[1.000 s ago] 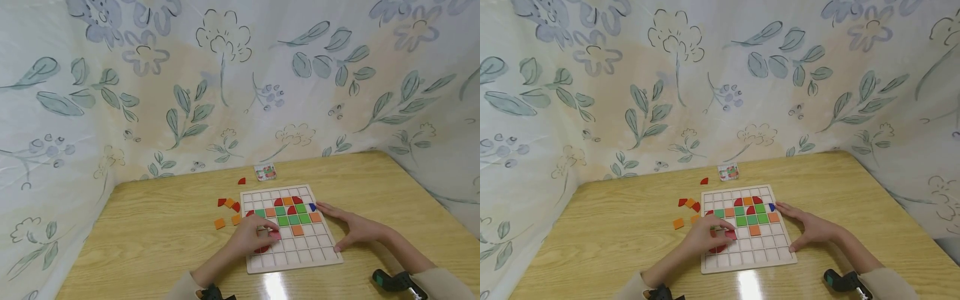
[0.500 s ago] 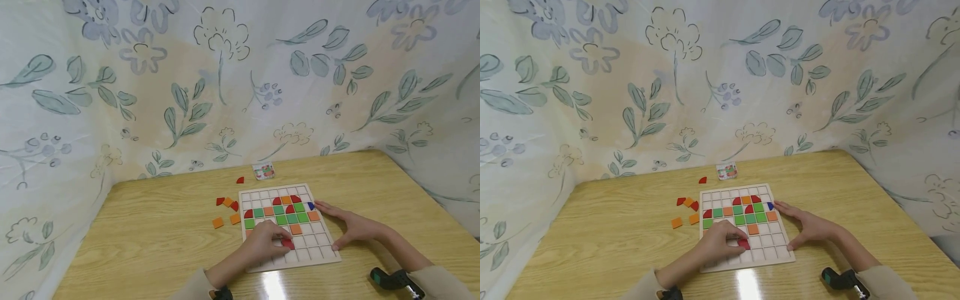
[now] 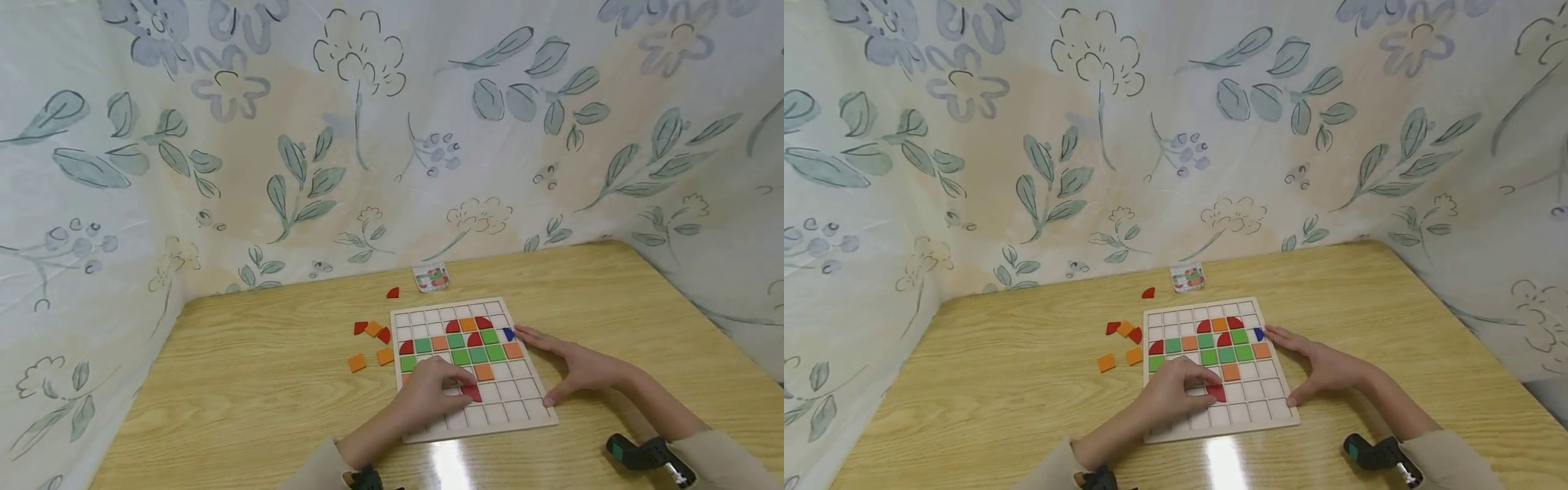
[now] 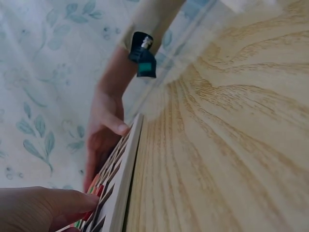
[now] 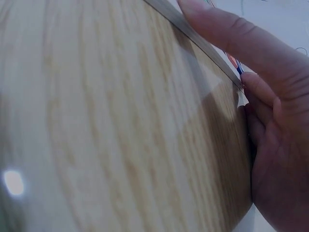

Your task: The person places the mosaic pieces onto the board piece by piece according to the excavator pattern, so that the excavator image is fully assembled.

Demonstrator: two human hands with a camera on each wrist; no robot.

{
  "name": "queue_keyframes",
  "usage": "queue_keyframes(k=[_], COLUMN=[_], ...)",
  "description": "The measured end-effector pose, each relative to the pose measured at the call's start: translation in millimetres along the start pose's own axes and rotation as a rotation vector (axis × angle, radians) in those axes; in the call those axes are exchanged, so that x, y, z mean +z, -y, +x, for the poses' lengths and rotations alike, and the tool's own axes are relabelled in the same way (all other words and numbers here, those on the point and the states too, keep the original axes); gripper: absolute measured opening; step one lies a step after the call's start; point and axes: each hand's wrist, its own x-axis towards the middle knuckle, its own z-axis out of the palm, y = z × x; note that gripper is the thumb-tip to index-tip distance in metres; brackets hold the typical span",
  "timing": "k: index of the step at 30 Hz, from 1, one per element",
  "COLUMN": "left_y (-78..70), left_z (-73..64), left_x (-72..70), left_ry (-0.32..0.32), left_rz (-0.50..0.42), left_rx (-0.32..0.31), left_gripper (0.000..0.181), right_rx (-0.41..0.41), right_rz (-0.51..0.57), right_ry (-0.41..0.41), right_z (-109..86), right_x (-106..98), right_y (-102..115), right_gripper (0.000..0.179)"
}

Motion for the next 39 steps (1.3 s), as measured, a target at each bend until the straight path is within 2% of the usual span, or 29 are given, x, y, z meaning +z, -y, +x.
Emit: queue_keyframes(k=[4, 10, 14, 17, 19, 24, 28, 31, 35, 39], left_y=[-1.3, -4.7, -2.4, 6.9, 15.7, 41.1, 63.2, 78.5, 93.8, 101.2], left_z=[1.2, 0.1, -2.9, -5.9, -9.0, -19.1, -25.5, -27.3, -26.9, -25.2], left_x=[1.3, 0.9, -7.2, -20.1, -30.3, -57.0, -73.4, -82.2, -90.5, -94.9], left_ry=[-0.007, 0.002, 0.001, -0.053, -0.110, -0.251, -0.373, -0.439, -0.470, -0.468], left_rz=[0.012, 0.081, 0.032, -0.050, -0.091, -0.163, -0.149, -0.131, -0.065, 0.011], left_rx=[-0.006, 0.008, -0.003, -0.033, -0.062, -0.166, -0.225, -0.268, -0.277, -0.270], left_gripper=[0.017, 0.021, 0.021, 0.021, 0.021, 0.022, 0.021, 0.022, 0.024, 0.026], right_rx=[-0.006, -0.023, -0.025, -0.010, -0.005, 0.018, 0.040, 0.050, 0.045, 0.020], right_rz=[-0.003, 0.005, 0.008, 0.010, 0.010, 0.004, 0.012, 0.014, 0.012, 0.014], right_ry=[0.000, -0.002, -0.003, 0.002, 0.004, -0.001, -0.001, -0.001, -0.003, 0.002], right_z=[0.2, -0.3, -0.4, -0.6, -0.6, -0.2, -0.7, -1.6, -1.7, -0.5], right_x=[-1.2, -1.6, -0.4, 0.2, 0.2, -0.2, -0.4, -0.4, 0.2, 1.1], right_y=[-1.0, -1.5, -0.8, 0.3, 0.4, -0.2, -0.4, -0.1, 0.5, 0.3], right_gripper=[0.101, 0.102, 0.102, 0.102, 0.102, 0.103, 0.103, 0.103, 0.103, 0.102])
